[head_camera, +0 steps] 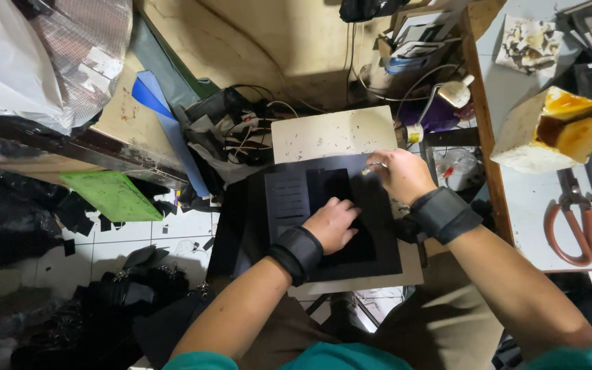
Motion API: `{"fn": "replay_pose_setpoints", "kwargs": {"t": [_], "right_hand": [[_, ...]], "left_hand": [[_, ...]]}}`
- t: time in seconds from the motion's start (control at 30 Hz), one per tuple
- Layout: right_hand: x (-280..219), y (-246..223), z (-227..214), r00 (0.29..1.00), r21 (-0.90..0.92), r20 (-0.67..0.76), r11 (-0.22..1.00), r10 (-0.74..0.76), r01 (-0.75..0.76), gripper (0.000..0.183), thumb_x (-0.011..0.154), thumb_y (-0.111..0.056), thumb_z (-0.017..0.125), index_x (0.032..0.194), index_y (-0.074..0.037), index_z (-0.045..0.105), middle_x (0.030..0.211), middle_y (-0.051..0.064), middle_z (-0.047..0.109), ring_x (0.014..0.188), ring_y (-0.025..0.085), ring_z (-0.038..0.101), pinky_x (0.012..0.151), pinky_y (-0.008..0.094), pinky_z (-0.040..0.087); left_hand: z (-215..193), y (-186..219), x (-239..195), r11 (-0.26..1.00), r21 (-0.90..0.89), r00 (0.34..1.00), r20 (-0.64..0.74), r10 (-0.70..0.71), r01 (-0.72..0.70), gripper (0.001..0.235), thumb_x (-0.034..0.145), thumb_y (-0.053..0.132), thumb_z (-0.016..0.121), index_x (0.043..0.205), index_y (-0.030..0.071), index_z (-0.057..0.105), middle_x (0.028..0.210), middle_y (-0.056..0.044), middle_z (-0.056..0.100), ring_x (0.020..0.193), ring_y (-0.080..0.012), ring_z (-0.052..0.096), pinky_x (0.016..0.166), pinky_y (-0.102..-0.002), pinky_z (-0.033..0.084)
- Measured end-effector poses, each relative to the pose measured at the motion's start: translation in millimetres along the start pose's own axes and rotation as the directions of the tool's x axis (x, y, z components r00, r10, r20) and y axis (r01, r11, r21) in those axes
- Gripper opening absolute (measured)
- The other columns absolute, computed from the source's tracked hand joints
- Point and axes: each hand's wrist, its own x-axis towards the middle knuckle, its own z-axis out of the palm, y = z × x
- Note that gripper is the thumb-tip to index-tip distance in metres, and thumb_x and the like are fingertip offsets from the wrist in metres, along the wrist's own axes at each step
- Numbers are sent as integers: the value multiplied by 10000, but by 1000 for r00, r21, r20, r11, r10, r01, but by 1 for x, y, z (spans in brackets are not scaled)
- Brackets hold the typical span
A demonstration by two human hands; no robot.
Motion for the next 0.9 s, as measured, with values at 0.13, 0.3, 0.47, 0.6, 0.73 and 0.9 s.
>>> {"fn": "replay_pose_setpoints", "kwargs": {"t": [0.13, 0.3, 0.47, 0.6, 0.73, 0.9], "right_hand": [[9, -7, 4, 1000, -32, 15, 999, 18, -17, 76, 980, -342, 622, 999, -318, 692, 910, 30, 744, 993, 294, 719, 815, 468, 614], [17, -5, 13, 1000, -79, 20, 997, 16, -15, 65, 969, -331, 631, 964, -319, 695, 886, 9, 751, 964, 279, 735, 794, 452, 623], [21, -6, 12, 999, -71, 33, 997, 25, -22, 80, 968, -316, 629, 971, -317, 709, 885, 24, 755, 956, 292, 739, 794, 452, 624], [21, -4, 15, 999, -75, 36, 997, 21, -18, 85, 967, -317, 622, 962, -322, 706, 878, 18, 755, 947, 293, 743, 782, 450, 625], [16, 0, 20, 998, -143, 63, 990, 28, -19, 93, 974, -330, 620, 1001, -341, 708, 870, 55, 734, 927, 313, 744, 786, 458, 624], [-9, -6, 21, 996, -102, 86, 995, -4, 13, 75, 957, -324, 637, 977, -324, 710, 862, 48, 725, 925, 317, 740, 786, 474, 610]], "left_hand": [[-7, 1, -2, 999, -5, 999, -17, 40, -40, 382, 892, 296, 705, 1199, 70, 669, 1144, -144, 635, 1121, -367, 577, 893, -435, 594], [-22, 4, -5, 998, -53, 999, 33, 43, -42, 400, 893, 277, 700, 1214, 43, 648, 1163, -149, 638, 1185, -365, 572, 966, -425, 563], [-24, 3, -9, 994, -94, 998, 26, 62, -59, 408, 899, 257, 699, 1227, 25, 627, 1174, -164, 632, 1205, -377, 567, 989, -437, 552], [-15, -3, -8, 993, -89, 997, 8, 74, -73, 433, 896, 248, 708, 1256, 29, 610, 1182, -167, 640, 1210, -373, 575, 1000, -440, 550], [-13, -6, -7, 991, -124, 997, 41, 64, -58, 461, 912, 255, 683, 1294, 12, 598, 1235, -173, 633, 1252, -381, 560, 1030, -450, 526], [-7, -9, -7, 994, -77, 997, 5, 75, -74, 480, 897, 277, 712, 1294, 39, 586, 1226, -152, 629, 1249, -350, 561, 1034, -430, 528]]}}
